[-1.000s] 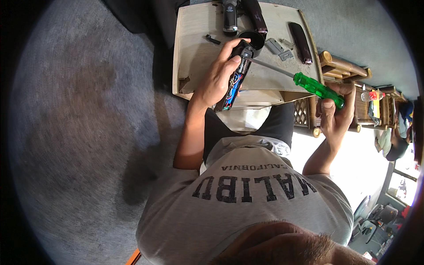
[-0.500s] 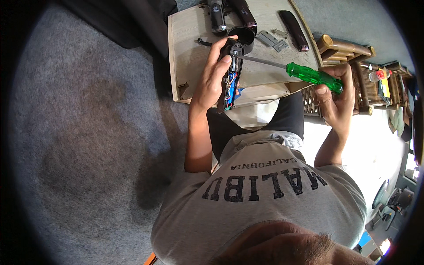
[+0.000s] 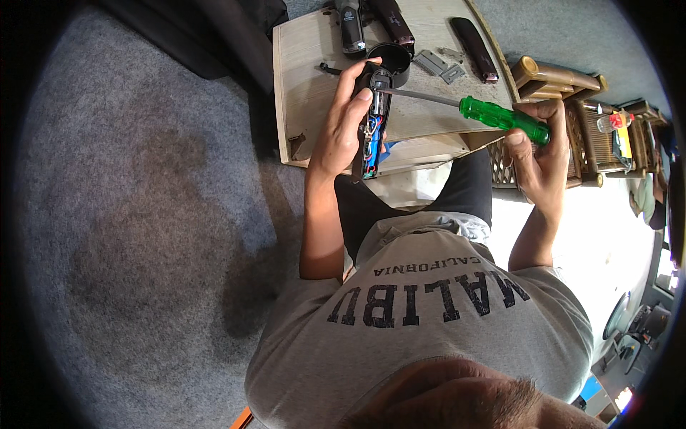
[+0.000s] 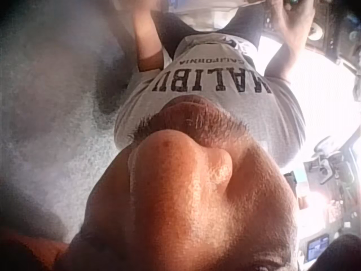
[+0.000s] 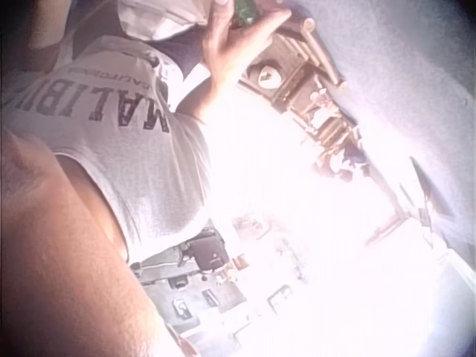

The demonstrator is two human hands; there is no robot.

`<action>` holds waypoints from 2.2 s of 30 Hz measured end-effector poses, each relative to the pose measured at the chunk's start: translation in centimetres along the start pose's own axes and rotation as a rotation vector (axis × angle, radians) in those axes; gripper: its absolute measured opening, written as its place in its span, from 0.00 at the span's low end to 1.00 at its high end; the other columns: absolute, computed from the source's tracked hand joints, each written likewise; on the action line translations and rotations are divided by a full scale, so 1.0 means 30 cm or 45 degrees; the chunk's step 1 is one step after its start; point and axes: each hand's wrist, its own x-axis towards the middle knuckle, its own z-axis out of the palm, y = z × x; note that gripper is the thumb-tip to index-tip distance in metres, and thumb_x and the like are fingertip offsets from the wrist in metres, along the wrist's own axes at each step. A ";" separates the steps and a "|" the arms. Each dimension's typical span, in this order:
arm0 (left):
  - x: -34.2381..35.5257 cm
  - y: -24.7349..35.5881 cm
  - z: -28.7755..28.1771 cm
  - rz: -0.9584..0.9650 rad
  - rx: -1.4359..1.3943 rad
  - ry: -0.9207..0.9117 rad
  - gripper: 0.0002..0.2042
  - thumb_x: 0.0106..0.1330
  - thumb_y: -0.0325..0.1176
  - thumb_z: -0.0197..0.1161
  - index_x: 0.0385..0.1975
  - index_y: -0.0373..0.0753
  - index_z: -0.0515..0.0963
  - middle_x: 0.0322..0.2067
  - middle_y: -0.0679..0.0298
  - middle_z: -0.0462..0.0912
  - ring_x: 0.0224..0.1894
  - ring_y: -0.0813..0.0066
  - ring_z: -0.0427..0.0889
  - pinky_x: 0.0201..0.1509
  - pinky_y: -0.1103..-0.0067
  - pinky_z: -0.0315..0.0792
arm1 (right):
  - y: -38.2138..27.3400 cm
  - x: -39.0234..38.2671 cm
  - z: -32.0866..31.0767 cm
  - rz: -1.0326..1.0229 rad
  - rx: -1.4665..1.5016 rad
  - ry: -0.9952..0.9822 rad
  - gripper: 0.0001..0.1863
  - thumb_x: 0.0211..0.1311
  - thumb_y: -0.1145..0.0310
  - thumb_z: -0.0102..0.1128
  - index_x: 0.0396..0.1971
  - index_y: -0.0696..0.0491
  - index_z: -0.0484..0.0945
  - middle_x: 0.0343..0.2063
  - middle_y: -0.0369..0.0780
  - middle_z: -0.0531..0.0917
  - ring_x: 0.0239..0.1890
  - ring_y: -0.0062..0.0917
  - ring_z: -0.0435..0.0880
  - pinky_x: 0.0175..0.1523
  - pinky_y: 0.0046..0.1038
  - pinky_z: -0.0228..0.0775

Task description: The person disassembles hair clippers using a screwdriver, removing screws from the back and prying the casing open to reveal internal components.

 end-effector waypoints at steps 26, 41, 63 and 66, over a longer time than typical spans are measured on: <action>0.000 -0.004 0.006 0.005 0.001 0.027 0.24 0.79 0.38 0.44 0.73 0.45 0.62 0.35 0.62 0.78 0.24 0.76 0.81 0.26 0.78 0.80 | 0.005 0.018 0.030 -0.121 0.056 0.112 0.23 0.71 0.60 0.69 0.51 0.59 0.69 0.35 0.42 0.84 0.32 0.19 0.82 0.38 0.23 0.75; 0.003 -0.009 -0.001 0.015 0.003 0.033 0.24 0.79 0.38 0.44 0.73 0.46 0.62 0.35 0.61 0.78 0.24 0.76 0.81 0.26 0.77 0.80 | 0.015 0.025 0.043 -0.053 0.127 0.062 0.25 0.69 0.62 0.71 0.53 0.58 0.66 0.37 0.43 0.82 0.37 0.22 0.82 0.41 0.24 0.75; -0.002 -0.006 0.001 0.012 0.014 0.043 0.23 0.80 0.39 0.44 0.73 0.47 0.62 0.34 0.62 0.78 0.23 0.76 0.81 0.26 0.78 0.79 | 0.011 0.000 0.033 -0.113 0.129 0.000 0.23 0.71 0.61 0.70 0.51 0.60 0.68 0.28 0.38 0.81 0.25 0.15 0.79 0.30 0.19 0.71; -0.004 -0.001 0.004 -0.011 -0.003 0.038 0.23 0.80 0.39 0.44 0.73 0.47 0.62 0.34 0.62 0.78 0.23 0.76 0.81 0.26 0.78 0.79 | 0.032 0.014 0.039 -0.110 0.271 0.042 0.24 0.70 0.61 0.71 0.51 0.60 0.68 0.25 0.37 0.80 0.25 0.14 0.79 0.30 0.18 0.71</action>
